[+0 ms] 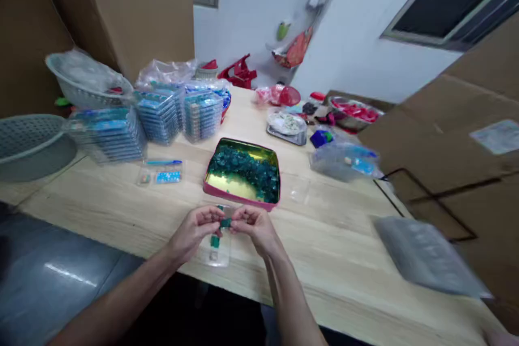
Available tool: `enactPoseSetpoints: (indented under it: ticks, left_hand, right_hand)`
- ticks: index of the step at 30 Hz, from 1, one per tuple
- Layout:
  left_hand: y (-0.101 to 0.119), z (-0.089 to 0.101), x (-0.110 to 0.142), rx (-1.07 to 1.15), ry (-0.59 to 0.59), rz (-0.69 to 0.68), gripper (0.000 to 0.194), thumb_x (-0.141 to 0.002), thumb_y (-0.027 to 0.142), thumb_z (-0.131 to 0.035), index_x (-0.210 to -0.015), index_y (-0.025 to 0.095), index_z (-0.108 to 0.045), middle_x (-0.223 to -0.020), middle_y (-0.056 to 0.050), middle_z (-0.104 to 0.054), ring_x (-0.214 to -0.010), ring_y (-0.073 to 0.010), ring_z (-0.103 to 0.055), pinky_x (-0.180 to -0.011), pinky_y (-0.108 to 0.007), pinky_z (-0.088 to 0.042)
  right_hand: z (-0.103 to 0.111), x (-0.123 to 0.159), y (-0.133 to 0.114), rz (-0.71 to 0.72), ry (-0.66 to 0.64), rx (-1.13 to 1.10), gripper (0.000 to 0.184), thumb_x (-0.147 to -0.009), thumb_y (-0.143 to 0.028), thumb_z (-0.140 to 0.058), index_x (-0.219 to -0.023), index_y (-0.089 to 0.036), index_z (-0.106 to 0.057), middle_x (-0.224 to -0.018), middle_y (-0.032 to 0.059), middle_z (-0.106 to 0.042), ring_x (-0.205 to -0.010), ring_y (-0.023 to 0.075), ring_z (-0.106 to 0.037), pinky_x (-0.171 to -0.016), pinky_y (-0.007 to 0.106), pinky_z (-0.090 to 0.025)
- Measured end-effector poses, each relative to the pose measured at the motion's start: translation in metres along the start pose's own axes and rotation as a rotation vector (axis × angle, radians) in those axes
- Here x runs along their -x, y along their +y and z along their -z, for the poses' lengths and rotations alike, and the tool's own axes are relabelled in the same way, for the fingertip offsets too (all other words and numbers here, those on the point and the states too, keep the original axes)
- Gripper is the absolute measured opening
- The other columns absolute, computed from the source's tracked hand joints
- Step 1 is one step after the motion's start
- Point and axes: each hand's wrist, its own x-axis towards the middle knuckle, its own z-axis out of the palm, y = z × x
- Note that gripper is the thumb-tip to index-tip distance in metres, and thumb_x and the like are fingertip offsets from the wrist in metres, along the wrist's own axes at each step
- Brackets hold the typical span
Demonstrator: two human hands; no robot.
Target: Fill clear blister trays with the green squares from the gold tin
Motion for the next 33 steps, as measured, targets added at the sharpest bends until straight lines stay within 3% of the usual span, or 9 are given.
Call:
enactPoseSetpoints:
  ticks: [6, 11, 14, 19, 23, 26, 29, 31, 33]
  left_hand:
    - [-0.012, 0.017, 0.021, -0.298, 0.0, 0.045, 0.01, -0.061, 0.017, -0.064, -0.07, 0.013, -0.06, -0.059, 0.002, -0.056, -0.056, -0.0091, -0.05, -0.054, -0.021, -0.038]
    - [-0.02, 0.016, 0.039, -0.784, 0.008, 0.006, 0.011, -0.067, 0.007, -0.052, -0.067, 0.014, -0.061, -0.06, 0.001, -0.056, -0.058, -0.0106, -0.051, -0.057, -0.022, -0.037]
    - [-0.025, 0.013, 0.042, -1.046, 0.041, -0.079, 0.016, -0.068, 0.004, -0.051, -0.067, 0.015, -0.062, -0.064, 0.0, -0.056, -0.06, -0.0114, -0.051, -0.059, -0.023, -0.037]
    - [-0.031, 0.014, 0.048, -1.219, 0.035, -0.239, 0.019, -0.079, 0.007, -0.048, -0.069, 0.015, -0.062, -0.072, -0.003, -0.059, -0.07, -0.0148, -0.056, -0.064, -0.025, -0.043]
    - [-0.04, 0.012, 0.061, -1.421, 0.06, -0.534, 0.023, -0.086, 0.014, -0.042, -0.092, 0.012, -0.064, -0.096, -0.012, -0.064, -0.093, -0.0227, -0.059, -0.079, -0.034, -0.047]
    - [-0.05, 0.01, 0.067, -1.631, -0.086, -0.701, 0.056, -0.083, 0.032, -0.054, -0.13, 0.002, -0.045, -0.136, -0.024, -0.045, -0.128, -0.0359, -0.039, -0.101, -0.048, -0.037]
    - [-0.057, 0.011, 0.067, -1.745, -0.233, -0.67, 0.09, -0.077, 0.055, -0.058, -0.138, -0.004, -0.029, -0.146, -0.028, -0.029, -0.138, -0.0402, -0.02, -0.109, -0.052, -0.026]
    - [-0.059, 0.015, 0.066, -1.791, -0.285, -0.657, 0.092, -0.076, 0.059, -0.057, -0.137, -0.005, -0.031, -0.144, -0.03, -0.031, -0.137, -0.0409, -0.021, -0.109, -0.054, -0.025]
    - [-0.06, 0.025, 0.066, -1.81, -0.313, -0.731, 0.079, -0.08, 0.05, -0.057, -0.134, -0.004, -0.036, -0.141, -0.029, -0.038, -0.135, -0.0398, -0.027, -0.108, -0.054, -0.029]
  right_hand:
    - [-0.02, 0.028, 0.036, -0.132, 0.005, 0.029, 0.017, -0.057, -0.023, -0.075, -0.064, -0.017, -0.061, -0.053, -0.0022, -0.061, -0.047, 0.0106, -0.055, -0.049, 0.021, -0.043]
    - [-0.031, 0.044, 0.054, -0.093, 0.033, 0.356, 0.003, -0.061, -0.014, -0.056, -0.062, -0.017, -0.057, -0.052, -0.0038, -0.054, -0.047, 0.0091, -0.048, -0.046, 0.019, -0.035]
    - [-0.035, 0.046, 0.057, -0.007, 0.077, 0.614, 0.011, -0.063, -0.01, -0.049, -0.061, -0.016, -0.057, -0.052, -0.0028, -0.053, -0.049, 0.0102, -0.048, -0.049, 0.02, -0.035]
    - [-0.035, 0.05, 0.047, 0.152, 0.05, 0.946, 0.019, -0.071, -0.009, -0.047, -0.065, -0.017, -0.064, -0.06, 0.0015, -0.06, -0.058, 0.0142, -0.056, -0.057, 0.024, -0.041]
    - [-0.025, 0.044, 0.039, 0.324, 0.082, 0.976, 0.025, -0.083, -0.015, -0.044, -0.084, -0.017, -0.069, -0.083, 0.0076, -0.068, -0.078, 0.0183, -0.064, -0.071, 0.029, -0.05]
    - [-0.016, 0.025, 0.041, 0.501, 0.1, 1.064, 0.039, -0.089, -0.018, -0.038, -0.122, -0.015, -0.058, -0.126, 0.0139, -0.058, -0.12, 0.0231, -0.051, -0.098, 0.039, -0.044]
    - [-0.008, 0.006, 0.048, 0.53, -0.057, 1.229, 0.045, -0.091, -0.017, -0.034, -0.135, -0.016, -0.047, -0.141, 0.0122, -0.045, -0.135, 0.0244, -0.033, -0.106, 0.048, -0.036]
    - [-0.006, -0.001, 0.053, 0.523, -0.128, 1.31, 0.047, -0.091, -0.015, -0.033, -0.136, -0.017, -0.046, -0.141, 0.0117, -0.045, -0.135, 0.0254, -0.034, -0.105, 0.05, -0.037]
    - [-0.004, 0.001, 0.058, 0.567, -0.131, 1.344, 0.046, -0.091, -0.016, -0.033, -0.136, -0.017, -0.046, -0.139, 0.0118, -0.048, -0.133, 0.0267, -0.038, -0.103, 0.052, -0.04]
